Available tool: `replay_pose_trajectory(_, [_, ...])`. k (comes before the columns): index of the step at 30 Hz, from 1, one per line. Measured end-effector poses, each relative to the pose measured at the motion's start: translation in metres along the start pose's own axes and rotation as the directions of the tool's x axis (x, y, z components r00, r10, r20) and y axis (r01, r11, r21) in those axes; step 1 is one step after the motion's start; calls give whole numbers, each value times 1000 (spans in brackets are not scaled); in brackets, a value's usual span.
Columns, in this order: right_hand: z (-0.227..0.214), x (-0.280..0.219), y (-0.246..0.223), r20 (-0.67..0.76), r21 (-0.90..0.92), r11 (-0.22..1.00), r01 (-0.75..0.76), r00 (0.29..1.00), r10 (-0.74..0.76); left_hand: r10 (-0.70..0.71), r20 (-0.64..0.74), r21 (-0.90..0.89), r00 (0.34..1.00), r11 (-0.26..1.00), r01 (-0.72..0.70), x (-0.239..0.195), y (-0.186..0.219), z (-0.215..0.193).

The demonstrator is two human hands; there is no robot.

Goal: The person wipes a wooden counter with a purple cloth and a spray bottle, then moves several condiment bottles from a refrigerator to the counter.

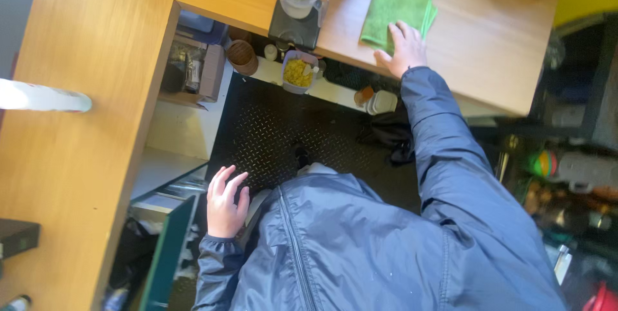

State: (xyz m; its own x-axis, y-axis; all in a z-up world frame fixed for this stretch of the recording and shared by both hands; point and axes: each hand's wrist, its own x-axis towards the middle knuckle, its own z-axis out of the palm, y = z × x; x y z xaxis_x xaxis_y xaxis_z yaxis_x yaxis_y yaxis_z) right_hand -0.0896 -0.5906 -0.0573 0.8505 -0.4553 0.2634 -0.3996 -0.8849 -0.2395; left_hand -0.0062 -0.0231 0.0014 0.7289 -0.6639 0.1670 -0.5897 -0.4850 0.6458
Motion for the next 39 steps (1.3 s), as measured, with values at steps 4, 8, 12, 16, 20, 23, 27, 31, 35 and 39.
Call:
replay_pose_trajectory(4, [2, 26, 14, 133, -71, 996, -53, 989, 62, -73, 0, 0, 997, 997, 73, -2, 18, 15])
replay_pose_trajectory(8, [-2, 40, 24, 183, 83, 993, 86, 978, -100, -158, -18, 18, 987, 987, 158, -25, 21, 17])
replay_pose_trajectory(12, [-6, 14, -40, 591, 354, 935, 23, 769, -242, -323, -14, -155, 946, 936, 317, -36, 24, 14])
replay_pose_trajectory(16, [19, -34, -148, 574, 796, 466, -385, 724, -383, -396, 128, -584, 909, 711, 392, -17, 42, 19])
replay_pose_trajectory(20, [39, -46, -254, 687, 647, -47, -761, 608, -398, -23, -39, -225, 999, 974, 14, 39, 51, 22])
replay_pose_trajectory(23, [19, -31, -307, 636, 499, -234, -834, 536, -555, -118, -54, -382, 992, 920, 89, 57, 28, 18])
replay_pose_trajectory(27, [-21, 5, -355, 464, 625, -99, -774, 471, -750, -257, -50, -856, 965, 509, 92, 53, -28, 16])
replay_pose_trajectory(31, [-56, 10, -405, 378, 809, 578, 110, 656, -653, -336, 166, -960, 927, 160, 230, 48, -86, 26])
replay_pose_trajectory(35, [-77, 10, -438, 151, 435, 684, 585, 702, -696, -269, 370, -924, 889, -203, 323, 63, -108, 20])
replay_pose_trajectory(39, [-77, 23, -434, 202, 358, 764, 537, 754, -625, -88, 333, -938, 939, 70, 339, 103, -102, -6])
